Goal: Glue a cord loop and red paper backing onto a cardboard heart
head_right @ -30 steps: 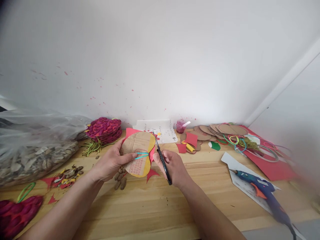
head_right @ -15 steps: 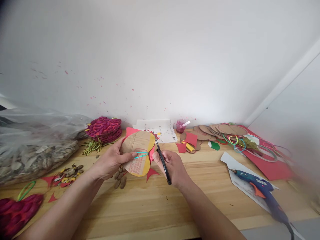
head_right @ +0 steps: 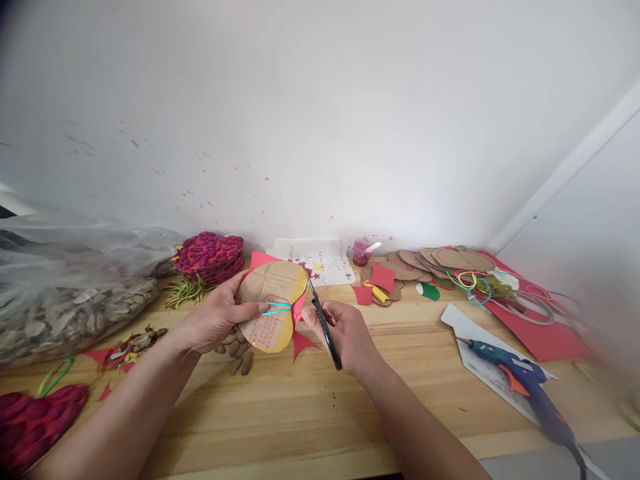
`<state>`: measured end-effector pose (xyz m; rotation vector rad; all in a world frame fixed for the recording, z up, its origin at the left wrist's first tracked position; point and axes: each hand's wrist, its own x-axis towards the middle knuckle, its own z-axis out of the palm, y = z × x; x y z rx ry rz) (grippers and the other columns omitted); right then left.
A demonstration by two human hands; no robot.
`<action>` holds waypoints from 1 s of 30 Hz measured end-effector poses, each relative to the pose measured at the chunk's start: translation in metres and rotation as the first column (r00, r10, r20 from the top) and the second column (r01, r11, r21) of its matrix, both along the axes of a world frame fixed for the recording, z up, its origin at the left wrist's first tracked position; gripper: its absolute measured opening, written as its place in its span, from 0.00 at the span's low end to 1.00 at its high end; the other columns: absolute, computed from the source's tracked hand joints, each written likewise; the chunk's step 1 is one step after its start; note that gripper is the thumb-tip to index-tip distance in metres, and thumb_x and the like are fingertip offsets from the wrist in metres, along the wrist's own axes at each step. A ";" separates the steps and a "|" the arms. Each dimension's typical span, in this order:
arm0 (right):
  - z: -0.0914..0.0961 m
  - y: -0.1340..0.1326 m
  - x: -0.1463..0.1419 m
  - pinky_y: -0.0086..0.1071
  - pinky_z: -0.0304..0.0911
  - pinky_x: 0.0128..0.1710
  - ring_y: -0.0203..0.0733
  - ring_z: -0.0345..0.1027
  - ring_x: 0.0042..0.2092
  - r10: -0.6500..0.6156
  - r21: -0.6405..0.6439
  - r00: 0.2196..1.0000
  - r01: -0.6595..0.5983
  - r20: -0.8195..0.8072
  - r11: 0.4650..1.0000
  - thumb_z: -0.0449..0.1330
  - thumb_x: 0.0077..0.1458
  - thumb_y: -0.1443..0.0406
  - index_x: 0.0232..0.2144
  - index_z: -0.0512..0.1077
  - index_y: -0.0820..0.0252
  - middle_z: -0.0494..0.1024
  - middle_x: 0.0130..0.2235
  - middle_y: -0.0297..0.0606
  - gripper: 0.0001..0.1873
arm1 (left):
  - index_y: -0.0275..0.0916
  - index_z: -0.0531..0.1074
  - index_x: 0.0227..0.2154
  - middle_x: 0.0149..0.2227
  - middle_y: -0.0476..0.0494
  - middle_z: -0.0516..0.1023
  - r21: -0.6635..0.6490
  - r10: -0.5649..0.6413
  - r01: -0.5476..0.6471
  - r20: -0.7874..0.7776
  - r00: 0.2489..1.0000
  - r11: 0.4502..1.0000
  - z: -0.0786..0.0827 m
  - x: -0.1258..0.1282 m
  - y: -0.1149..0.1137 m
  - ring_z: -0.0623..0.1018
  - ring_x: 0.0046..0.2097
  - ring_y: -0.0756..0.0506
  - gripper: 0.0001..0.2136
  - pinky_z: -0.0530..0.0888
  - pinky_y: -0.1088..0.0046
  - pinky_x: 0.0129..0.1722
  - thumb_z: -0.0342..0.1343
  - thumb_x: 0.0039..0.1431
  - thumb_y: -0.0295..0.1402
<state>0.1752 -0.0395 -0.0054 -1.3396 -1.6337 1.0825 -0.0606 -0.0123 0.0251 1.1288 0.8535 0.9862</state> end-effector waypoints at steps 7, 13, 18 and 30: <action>0.005 0.001 0.002 0.30 0.39 0.22 0.32 0.43 0.23 0.040 -0.024 0.998 -0.039 0.045 0.999 0.61 0.55 0.45 0.21 0.54 0.55 0.50 0.21 0.26 0.28 | 0.38 0.67 0.55 0.49 0.38 0.80 0.008 -0.039 0.039 -0.033 0.999 0.999 0.000 -0.013 0.004 0.82 0.46 0.40 0.33 0.79 0.67 0.45 0.72 0.45 0.31; 0.007 0.000 0.002 0.31 0.39 0.23 0.32 0.42 0.25 0.054 -0.010 0.997 -0.054 0.058 0.998 0.61 0.55 0.47 0.20 0.54 0.56 0.49 0.22 0.26 0.26 | 0.36 0.68 0.54 0.47 0.36 0.81 0.017 -0.048 0.050 -0.075 0.996 0.999 0.000 -0.018 0.006 0.81 0.46 0.38 0.30 0.79 0.65 0.45 0.71 0.46 0.31; 0.007 0.000 0.004 0.30 0.39 0.24 0.33 0.43 0.26 0.057 0.013 0.990 -0.059 0.128 0.998 0.59 0.57 0.47 0.21 0.56 0.56 0.49 0.23 0.27 0.26 | 0.36 0.70 0.52 0.46 0.37 0.81 0.033 -0.041 0.044 -0.098 0.994 0.998 -0.001 -0.021 0.007 0.82 0.46 0.38 0.29 0.79 0.65 0.45 0.71 0.46 0.31; 0.009 0.000 0.003 0.29 0.42 0.18 0.31 0.48 0.18 0.098 -0.041 0.992 -0.095 0.080 0.995 0.60 0.56 0.47 0.20 0.58 0.55 0.55 0.16 0.24 0.25 | 0.40 0.70 0.53 0.46 0.41 0.82 0.040 -0.100 0.108 -0.174 0.980 0.993 0.001 -0.027 0.007 0.82 0.44 0.39 0.30 0.79 0.69 0.41 0.71 0.45 0.32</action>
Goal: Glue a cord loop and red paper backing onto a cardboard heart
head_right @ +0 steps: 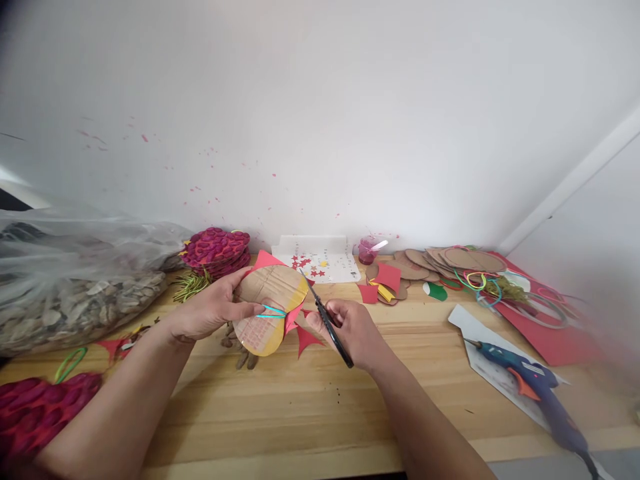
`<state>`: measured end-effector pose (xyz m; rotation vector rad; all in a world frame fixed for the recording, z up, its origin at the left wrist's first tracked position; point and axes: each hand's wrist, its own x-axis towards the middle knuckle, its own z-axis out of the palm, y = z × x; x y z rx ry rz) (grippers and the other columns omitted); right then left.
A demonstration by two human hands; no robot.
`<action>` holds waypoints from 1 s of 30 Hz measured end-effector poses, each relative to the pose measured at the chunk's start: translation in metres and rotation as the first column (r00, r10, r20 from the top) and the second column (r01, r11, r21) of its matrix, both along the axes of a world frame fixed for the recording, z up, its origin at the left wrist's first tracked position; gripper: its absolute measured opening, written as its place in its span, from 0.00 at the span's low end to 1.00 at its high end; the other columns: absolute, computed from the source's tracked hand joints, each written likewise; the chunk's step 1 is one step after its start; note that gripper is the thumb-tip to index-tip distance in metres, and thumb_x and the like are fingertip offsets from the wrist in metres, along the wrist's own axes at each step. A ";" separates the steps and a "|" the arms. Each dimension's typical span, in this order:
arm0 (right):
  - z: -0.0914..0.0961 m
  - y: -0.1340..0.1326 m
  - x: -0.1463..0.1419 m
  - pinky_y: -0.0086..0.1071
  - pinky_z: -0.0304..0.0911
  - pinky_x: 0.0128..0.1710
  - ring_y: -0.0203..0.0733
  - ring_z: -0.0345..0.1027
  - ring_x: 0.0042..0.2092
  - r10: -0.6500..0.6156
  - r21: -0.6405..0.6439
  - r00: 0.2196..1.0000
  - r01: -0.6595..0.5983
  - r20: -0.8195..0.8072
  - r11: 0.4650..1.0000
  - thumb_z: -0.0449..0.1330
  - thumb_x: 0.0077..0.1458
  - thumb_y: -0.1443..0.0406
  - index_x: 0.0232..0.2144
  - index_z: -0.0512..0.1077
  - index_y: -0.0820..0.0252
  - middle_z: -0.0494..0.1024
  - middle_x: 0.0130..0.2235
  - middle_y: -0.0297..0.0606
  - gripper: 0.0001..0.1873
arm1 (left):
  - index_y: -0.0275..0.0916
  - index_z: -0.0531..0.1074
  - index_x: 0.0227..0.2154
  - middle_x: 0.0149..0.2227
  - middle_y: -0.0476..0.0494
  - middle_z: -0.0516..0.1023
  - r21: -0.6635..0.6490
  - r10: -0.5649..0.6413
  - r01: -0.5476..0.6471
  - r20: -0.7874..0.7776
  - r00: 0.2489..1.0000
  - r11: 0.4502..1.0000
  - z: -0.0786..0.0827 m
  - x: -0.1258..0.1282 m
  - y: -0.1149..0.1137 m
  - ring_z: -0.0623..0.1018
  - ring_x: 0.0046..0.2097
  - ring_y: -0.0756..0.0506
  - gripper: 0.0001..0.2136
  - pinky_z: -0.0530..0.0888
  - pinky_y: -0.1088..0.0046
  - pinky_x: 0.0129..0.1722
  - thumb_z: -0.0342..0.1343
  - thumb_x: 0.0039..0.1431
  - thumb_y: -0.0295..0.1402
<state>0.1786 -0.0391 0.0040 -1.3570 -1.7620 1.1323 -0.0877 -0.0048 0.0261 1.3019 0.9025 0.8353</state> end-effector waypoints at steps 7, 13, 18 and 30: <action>0.004 0.000 0.001 0.30 0.43 0.19 0.31 0.47 0.19 0.011 -0.027 0.999 -0.012 -0.045 1.000 0.62 0.54 0.47 0.18 0.56 0.55 0.54 0.16 0.24 0.26 | 0.40 0.71 0.53 0.46 0.41 0.82 0.014 0.002 -0.002 -0.031 1.000 1.000 0.002 0.000 -0.001 0.82 0.44 0.40 0.29 0.78 0.71 0.40 0.71 0.45 0.32; 0.008 0.002 0.008 0.29 0.40 0.22 0.31 0.44 0.23 0.047 -0.028 0.999 -0.047 0.002 0.999 0.65 0.52 0.51 0.19 0.55 0.56 0.51 0.20 0.25 0.26 | 0.39 0.69 0.55 0.46 0.41 0.81 0.043 -0.028 0.031 -0.066 0.997 0.999 0.001 -0.003 0.001 0.81 0.44 0.40 0.30 0.79 0.70 0.40 0.69 0.46 0.32; 0.003 0.006 0.016 0.28 0.42 0.21 0.30 0.47 0.23 0.037 -0.008 0.998 -0.037 0.060 0.999 0.66 0.50 0.53 0.19 0.57 0.57 0.52 0.21 0.26 0.24 | 0.41 0.70 0.52 0.44 0.45 0.81 0.044 -0.038 0.042 -0.090 0.995 0.998 0.002 -0.005 0.002 0.81 0.41 0.42 0.27 0.78 0.72 0.38 0.69 0.46 0.31; 0.004 0.005 0.001 0.25 0.51 0.15 0.27 0.60 0.15 -0.041 -0.103 0.961 0.013 -0.272 0.995 0.65 0.51 0.47 0.23 0.69 0.62 0.73 0.24 0.32 0.24 | 0.42 0.70 0.55 0.48 0.42 0.81 -0.004 -0.033 0.033 -0.066 0.997 0.999 0.000 0.003 -0.001 0.82 0.44 0.41 0.32 0.79 0.71 0.41 0.71 0.44 0.31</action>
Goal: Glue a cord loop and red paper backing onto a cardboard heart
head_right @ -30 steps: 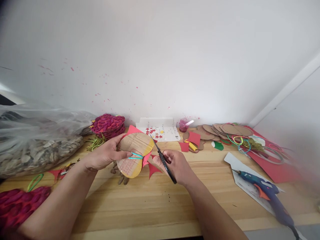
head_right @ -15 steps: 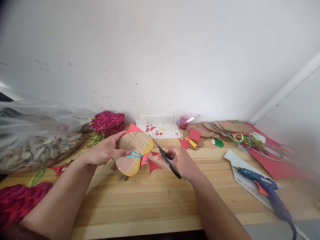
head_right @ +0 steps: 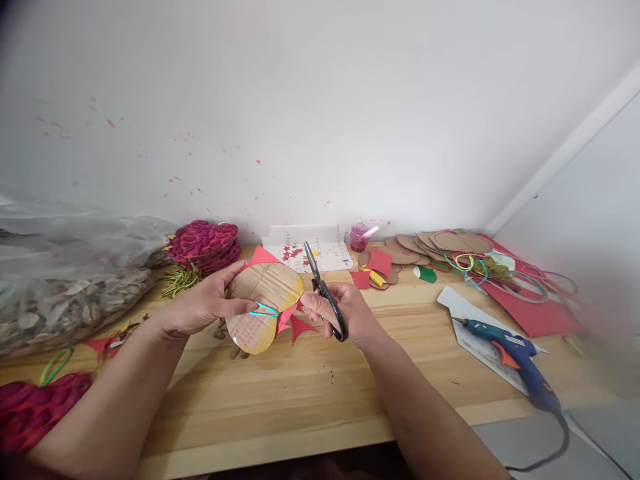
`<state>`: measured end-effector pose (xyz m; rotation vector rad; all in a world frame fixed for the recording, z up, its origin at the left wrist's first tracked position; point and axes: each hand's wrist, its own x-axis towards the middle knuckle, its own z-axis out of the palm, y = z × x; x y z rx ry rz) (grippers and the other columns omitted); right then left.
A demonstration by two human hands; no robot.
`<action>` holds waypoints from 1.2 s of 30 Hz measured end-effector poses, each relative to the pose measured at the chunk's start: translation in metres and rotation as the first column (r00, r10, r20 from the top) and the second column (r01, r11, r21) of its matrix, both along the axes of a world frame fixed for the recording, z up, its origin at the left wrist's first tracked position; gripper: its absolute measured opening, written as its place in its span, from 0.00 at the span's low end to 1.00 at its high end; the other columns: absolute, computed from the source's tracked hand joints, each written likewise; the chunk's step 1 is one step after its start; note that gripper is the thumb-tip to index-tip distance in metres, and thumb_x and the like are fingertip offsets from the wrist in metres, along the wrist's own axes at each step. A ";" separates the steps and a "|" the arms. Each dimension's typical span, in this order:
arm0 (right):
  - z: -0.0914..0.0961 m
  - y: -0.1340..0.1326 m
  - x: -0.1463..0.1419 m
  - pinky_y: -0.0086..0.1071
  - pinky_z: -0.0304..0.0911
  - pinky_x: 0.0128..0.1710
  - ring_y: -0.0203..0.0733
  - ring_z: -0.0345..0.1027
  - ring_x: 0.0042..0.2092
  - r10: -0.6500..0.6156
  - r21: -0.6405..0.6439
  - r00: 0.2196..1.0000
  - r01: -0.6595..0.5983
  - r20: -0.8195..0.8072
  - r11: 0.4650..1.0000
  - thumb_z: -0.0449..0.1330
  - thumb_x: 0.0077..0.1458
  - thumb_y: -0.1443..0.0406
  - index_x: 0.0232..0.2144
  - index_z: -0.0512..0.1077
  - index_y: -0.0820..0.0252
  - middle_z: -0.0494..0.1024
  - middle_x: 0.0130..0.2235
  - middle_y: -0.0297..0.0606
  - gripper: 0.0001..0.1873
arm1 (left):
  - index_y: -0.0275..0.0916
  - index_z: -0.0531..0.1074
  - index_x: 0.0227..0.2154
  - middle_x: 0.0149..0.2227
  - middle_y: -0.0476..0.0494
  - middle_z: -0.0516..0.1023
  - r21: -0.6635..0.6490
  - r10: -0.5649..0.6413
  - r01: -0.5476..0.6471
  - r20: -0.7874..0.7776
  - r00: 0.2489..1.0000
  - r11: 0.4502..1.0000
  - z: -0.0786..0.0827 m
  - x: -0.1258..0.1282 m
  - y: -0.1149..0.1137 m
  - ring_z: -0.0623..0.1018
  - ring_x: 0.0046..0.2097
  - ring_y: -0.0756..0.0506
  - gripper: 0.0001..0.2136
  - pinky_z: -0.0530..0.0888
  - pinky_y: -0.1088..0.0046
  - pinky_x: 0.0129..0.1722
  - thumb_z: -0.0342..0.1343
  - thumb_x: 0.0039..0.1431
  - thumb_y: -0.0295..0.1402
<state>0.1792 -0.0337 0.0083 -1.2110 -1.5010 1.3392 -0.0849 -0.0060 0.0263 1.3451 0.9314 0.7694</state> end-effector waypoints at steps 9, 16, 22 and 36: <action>-0.008 -0.004 -0.010 0.23 0.51 0.14 0.29 0.60 0.15 -0.195 0.011 0.977 0.197 -0.086 0.980 0.73 0.42 0.57 0.22 0.67 0.59 0.65 0.15 0.23 0.19 | 0.41 0.71 0.49 0.43 0.44 0.81 0.000 0.051 -0.051 0.060 0.997 0.999 -0.009 0.021 -0.003 0.81 0.43 0.44 0.26 0.80 0.72 0.41 0.71 0.45 0.29; -0.011 -0.004 -0.013 0.23 0.52 0.14 0.29 0.60 0.15 -0.215 0.021 0.970 0.219 -0.113 0.975 0.73 0.44 0.57 0.22 0.68 0.60 0.68 0.16 0.25 0.18 | 0.39 0.69 0.46 0.38 0.47 0.81 -0.156 0.359 -0.325 0.310 0.880 0.933 -0.019 0.044 -0.004 0.81 0.34 0.48 0.28 0.80 0.73 0.37 0.73 0.41 0.30; -0.009 -0.004 -0.014 0.24 0.53 0.15 0.29 0.60 0.15 -0.195 -0.013 0.971 0.195 -0.139 0.981 0.69 0.47 0.49 0.24 0.68 0.59 0.69 0.17 0.27 0.22 | 0.37 0.71 0.47 0.40 0.42 0.82 -0.186 0.437 -0.395 0.391 0.810 0.900 -0.018 0.043 -0.001 0.82 0.34 0.46 0.29 0.81 0.72 0.34 0.74 0.40 0.31; 0.007 -0.011 0.007 0.28 0.57 0.21 0.32 0.59 0.21 0.214 -0.120 0.962 -0.196 0.170 0.973 0.58 0.55 0.41 0.24 0.63 0.58 0.64 0.22 0.29 0.28 | 0.35 0.76 0.42 0.37 0.42 0.84 -0.166 0.507 -0.485 0.411 0.757 0.859 -0.007 0.016 0.014 0.82 0.33 0.45 0.22 0.82 0.71 0.33 0.73 0.40 0.31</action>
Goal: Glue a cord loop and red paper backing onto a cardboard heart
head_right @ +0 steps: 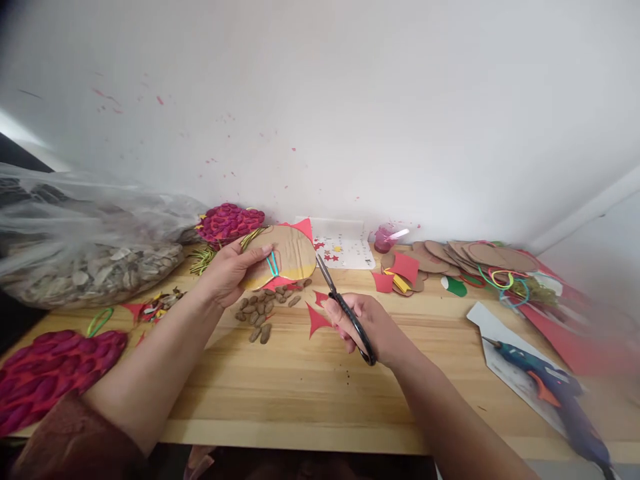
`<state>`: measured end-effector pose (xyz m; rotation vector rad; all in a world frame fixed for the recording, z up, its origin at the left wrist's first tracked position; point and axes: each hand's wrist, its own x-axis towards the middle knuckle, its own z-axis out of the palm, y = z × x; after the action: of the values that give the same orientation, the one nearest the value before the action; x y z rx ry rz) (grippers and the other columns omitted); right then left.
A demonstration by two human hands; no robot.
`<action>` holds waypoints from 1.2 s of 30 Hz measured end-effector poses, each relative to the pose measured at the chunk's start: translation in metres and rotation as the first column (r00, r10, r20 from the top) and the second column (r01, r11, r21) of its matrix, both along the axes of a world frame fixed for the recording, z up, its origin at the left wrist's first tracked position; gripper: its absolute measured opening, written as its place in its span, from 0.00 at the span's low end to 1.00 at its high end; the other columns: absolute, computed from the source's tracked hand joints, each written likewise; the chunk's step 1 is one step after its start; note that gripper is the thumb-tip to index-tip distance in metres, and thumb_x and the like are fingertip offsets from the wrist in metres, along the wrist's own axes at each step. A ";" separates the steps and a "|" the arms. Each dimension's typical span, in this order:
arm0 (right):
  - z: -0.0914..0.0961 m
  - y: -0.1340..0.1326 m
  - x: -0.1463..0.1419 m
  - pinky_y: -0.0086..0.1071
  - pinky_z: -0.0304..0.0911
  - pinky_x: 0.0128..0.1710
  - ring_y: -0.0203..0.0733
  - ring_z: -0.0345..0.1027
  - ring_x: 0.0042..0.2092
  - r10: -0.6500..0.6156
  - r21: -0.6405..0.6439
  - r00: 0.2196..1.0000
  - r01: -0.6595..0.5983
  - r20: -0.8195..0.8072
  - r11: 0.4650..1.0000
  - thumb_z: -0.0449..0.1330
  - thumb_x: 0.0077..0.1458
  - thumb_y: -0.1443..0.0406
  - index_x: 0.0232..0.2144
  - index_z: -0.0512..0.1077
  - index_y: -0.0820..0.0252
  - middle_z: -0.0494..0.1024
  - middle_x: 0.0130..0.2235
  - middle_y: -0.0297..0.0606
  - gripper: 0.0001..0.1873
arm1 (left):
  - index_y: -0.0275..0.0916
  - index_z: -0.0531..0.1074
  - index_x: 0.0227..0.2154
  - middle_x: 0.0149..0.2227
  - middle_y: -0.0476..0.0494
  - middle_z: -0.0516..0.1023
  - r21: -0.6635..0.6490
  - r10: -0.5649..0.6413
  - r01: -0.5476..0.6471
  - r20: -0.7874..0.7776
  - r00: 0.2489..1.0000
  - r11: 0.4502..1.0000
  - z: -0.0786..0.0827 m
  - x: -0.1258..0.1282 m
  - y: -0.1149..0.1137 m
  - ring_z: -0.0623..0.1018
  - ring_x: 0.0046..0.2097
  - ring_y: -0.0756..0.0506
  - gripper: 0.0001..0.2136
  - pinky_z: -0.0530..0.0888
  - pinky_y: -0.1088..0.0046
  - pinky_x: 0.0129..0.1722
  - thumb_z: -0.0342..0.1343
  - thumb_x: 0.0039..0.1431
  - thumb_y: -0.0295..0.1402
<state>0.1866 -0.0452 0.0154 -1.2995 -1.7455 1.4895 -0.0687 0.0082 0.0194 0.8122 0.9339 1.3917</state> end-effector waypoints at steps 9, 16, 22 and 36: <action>0.012 -0.012 0.022 0.28 0.55 0.24 0.32 0.51 0.24 0.248 -0.107 0.939 -0.228 0.238 0.968 0.61 0.56 0.49 0.24 0.58 0.56 0.55 0.23 0.26 0.23 | 0.36 0.77 0.40 0.34 0.44 0.83 -0.075 -0.130 0.127 -0.034 0.991 0.989 0.002 0.005 -0.006 0.82 0.31 0.46 0.21 0.81 0.71 0.32 0.73 0.40 0.30; 0.023 -0.014 0.009 0.29 0.44 0.24 0.32 0.45 0.26 0.244 -0.015 0.887 -0.259 0.392 0.966 0.64 0.53 0.53 0.22 0.56 0.57 0.50 0.24 0.26 0.24 | 0.35 0.78 0.35 0.34 0.44 0.83 -0.105 -0.252 0.246 -0.051 0.966 0.964 -0.002 0.009 -0.008 0.81 0.30 0.48 0.17 0.79 0.74 0.32 0.73 0.40 0.29; 0.023 -0.015 0.010 0.30 0.46 0.24 0.33 0.47 0.26 0.253 -0.027 0.868 -0.267 0.427 0.963 0.65 0.52 0.52 0.22 0.59 0.57 0.53 0.24 0.27 0.22 | 0.35 0.78 0.35 0.31 0.43 0.82 -0.140 -0.278 0.267 -0.061 0.959 0.953 -0.001 0.012 -0.009 0.81 0.29 0.44 0.16 0.79 0.70 0.31 0.72 0.39 0.27; 0.030 -0.012 0.006 0.29 0.45 0.24 0.33 0.48 0.26 0.262 -0.050 0.832 -0.274 0.489 0.961 0.65 0.50 0.52 0.22 0.60 0.57 0.55 0.24 0.26 0.21 | 0.36 0.79 0.32 0.30 0.41 0.82 -0.172 -0.310 0.296 -0.061 0.949 0.940 -0.002 0.012 -0.009 0.80 0.26 0.43 0.14 0.78 0.70 0.25 0.72 0.38 0.26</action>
<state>0.1928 -0.0577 0.0449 -1.5756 -2.3480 1.3464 -0.0568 -0.0007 0.0170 0.8589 0.9312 1.0065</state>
